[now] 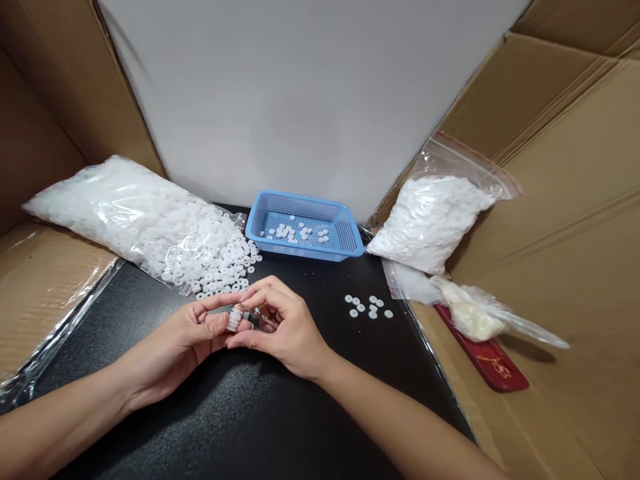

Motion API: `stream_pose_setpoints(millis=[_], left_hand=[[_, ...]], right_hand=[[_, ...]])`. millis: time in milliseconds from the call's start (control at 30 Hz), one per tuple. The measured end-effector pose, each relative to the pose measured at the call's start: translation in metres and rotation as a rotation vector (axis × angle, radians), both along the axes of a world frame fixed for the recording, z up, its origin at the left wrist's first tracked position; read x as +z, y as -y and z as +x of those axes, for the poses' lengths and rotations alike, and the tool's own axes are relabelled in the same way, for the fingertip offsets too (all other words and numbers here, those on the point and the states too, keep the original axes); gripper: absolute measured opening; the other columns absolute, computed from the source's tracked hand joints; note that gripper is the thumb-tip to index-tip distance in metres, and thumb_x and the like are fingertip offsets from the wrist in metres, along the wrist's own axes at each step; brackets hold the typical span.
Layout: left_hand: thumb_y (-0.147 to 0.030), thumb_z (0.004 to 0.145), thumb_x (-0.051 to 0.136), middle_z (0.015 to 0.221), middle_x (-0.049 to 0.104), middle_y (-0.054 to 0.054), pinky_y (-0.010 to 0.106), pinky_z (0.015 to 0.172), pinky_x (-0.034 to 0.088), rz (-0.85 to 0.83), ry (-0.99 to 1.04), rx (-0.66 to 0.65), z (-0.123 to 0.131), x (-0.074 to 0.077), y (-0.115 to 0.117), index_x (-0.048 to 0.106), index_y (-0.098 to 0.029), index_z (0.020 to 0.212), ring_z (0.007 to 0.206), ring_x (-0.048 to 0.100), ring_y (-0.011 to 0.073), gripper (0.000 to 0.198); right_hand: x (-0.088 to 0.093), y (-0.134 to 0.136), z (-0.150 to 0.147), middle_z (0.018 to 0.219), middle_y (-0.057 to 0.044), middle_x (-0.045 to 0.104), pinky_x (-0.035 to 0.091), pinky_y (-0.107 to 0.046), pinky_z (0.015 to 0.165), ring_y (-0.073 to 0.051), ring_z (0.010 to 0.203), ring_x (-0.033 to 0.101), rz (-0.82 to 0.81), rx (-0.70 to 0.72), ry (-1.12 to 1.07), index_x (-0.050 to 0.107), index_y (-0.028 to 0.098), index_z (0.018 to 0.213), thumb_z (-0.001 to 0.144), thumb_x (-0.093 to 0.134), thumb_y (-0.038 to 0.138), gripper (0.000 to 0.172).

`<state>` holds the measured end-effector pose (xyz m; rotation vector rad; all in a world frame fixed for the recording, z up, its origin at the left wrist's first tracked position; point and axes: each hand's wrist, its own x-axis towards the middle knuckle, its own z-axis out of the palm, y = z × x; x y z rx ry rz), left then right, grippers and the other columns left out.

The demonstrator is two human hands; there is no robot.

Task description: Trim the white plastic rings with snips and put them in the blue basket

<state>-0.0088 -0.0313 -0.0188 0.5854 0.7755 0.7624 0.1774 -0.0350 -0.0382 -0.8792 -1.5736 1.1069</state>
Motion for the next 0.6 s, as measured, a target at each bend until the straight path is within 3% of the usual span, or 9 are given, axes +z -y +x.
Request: stream_pose_setpoints(millis=[200, 300, 433, 600], left_hand=[[-0.032, 0.075, 0.089, 0.089, 0.079, 0.008, 0.03, 0.092, 0.051, 0.029, 0.026, -0.054, 0.0022, 0.0053, 0.0034, 0.077, -0.016, 0.109, 0.087, 0.071, 0.0178, 0.04], [-0.036, 0.077, 0.087, 0.085, 0.076, 0.005, 0.028, 0.086, 0.051, 0.06, 0.014, -0.048, 0.0005, 0.0048, 0.0039, 0.077, -0.019, 0.11, 0.083, 0.068, 0.0164, 0.039], [-0.035, 0.073, 0.09, 0.073, 0.07, 0.0, 0.023, 0.077, 0.046, 0.103, -0.065, -0.04, -0.0034, 0.0023, 0.0029, 0.076, -0.021, 0.111, 0.072, 0.061, 0.0115, 0.042], [-0.035, 0.068, 0.093, 0.073, 0.072, 0.0, 0.024, 0.078, 0.046, 0.097, -0.059, -0.058, -0.0034, 0.0029, 0.0012, 0.076, -0.021, 0.108, 0.072, 0.062, 0.0118, 0.046]], right_hand=[[-0.0009, 0.0076, -0.0037, 0.104, -0.005, 0.056, 0.05, -0.024, 0.058, -0.014, 0.079, 0.06, 0.021, -0.03, -0.009, 0.069, 0.023, 0.095, 0.08, 0.082, 0.029, 0.021], [-0.0022, 0.0093, -0.0028, 0.103, -0.004, 0.056, 0.051, -0.024, 0.06, -0.014, 0.083, 0.061, 0.053, -0.017, -0.014, 0.071, 0.024, 0.097, 0.078, 0.083, 0.023, 0.023], [-0.0021, 0.0101, -0.0005, 0.103, -0.004, 0.057, 0.055, -0.029, 0.067, -0.016, 0.087, 0.062, 0.075, -0.009, -0.007, 0.072, 0.024, 0.098, 0.077, 0.085, 0.026, 0.025], [-0.0009, 0.0109, 0.0022, 0.104, -0.005, 0.058, 0.058, -0.033, 0.072, -0.019, 0.091, 0.063, 0.095, -0.019, 0.017, 0.074, 0.024, 0.1, 0.078, 0.085, 0.026, 0.024]])
